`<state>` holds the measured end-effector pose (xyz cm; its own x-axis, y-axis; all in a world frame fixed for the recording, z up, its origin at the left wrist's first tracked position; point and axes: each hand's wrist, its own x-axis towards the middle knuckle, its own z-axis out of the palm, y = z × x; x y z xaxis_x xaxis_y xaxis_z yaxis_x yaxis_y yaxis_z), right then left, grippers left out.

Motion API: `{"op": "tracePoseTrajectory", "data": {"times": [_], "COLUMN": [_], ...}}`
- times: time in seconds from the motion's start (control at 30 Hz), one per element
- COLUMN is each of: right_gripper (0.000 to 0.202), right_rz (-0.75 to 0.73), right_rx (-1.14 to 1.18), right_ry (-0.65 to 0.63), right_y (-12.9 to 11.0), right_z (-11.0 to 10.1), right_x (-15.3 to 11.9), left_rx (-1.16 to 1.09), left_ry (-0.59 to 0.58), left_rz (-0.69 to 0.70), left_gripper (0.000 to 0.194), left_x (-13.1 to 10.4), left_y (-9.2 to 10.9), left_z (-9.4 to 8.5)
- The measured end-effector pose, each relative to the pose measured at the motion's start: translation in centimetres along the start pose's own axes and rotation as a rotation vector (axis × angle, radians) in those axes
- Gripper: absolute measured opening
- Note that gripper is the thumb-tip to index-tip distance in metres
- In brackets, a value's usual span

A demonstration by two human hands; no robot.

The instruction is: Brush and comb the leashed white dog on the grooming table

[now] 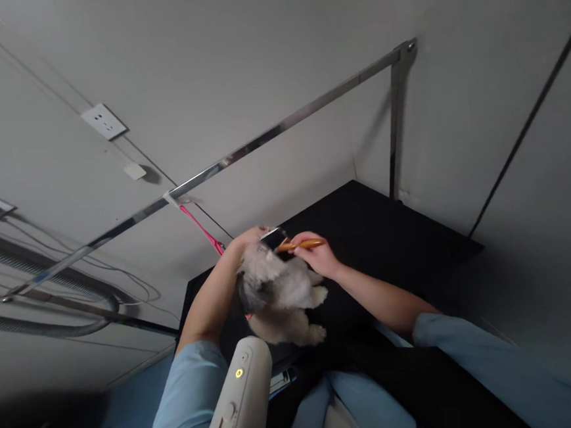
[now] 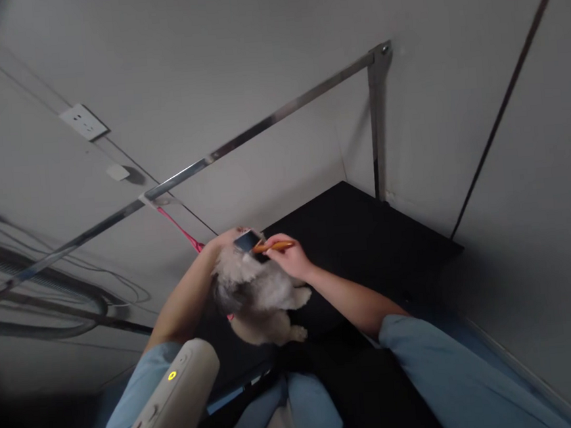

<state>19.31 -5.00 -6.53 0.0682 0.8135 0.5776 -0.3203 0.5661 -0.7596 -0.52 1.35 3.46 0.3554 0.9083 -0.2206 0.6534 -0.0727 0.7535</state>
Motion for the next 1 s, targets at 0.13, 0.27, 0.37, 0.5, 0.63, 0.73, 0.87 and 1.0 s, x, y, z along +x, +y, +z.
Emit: {"op": "tracePoseTrajectory", "data": {"times": [0.13,0.27,0.37,0.5,0.63,0.73,0.87,1.0], "right_gripper": [0.02,0.017,0.013,0.009,0.007,0.009,0.005,0.009], "right_rz": [-0.026,0.013,0.008,-0.132,-0.114,-0.224,-0.148,-0.243], "right_rx": [0.038,-0.003,-0.075,-0.129,-0.171,-0.199,-0.21,-0.24], "right_ry": [0.17,0.025,0.001,0.099,-0.04,0.093,-0.099,0.029], "right_y": [0.0,-0.2,-0.2,-0.3,-0.9,-1.3,-1.4,-1.2], "right_z": [-0.2,-0.4,-0.3,-0.1,0.0,0.0,0.2,0.4], "right_x": [0.3,0.2,-0.1,-0.6,-1.0,-1.2,-1.5,-1.9], "left_rx": [-0.053,-0.062,-0.046,-0.007,0.047,0.072,0.098,0.189], "left_ry": [-0.024,-0.036,0.033,0.078,0.077,0.119,0.114,0.192], "left_rz": [-0.123,-0.147,-0.119,-0.07,-0.004,0.015,0.019,-0.032], "left_gripper": [0.005,0.009,0.015,0.023,0.028,0.033,0.033,0.029], "left_x": [-0.5,-1.4,-1.4,-0.8,-0.8,-0.9,-0.8,-0.9], "left_y": [0.9,0.7,-0.1,-1.3,-1.7,-1.6,-1.2,-1.5], "left_z": [0.1,0.4,0.8,0.9,1.0,1.2,1.5,1.5]}}
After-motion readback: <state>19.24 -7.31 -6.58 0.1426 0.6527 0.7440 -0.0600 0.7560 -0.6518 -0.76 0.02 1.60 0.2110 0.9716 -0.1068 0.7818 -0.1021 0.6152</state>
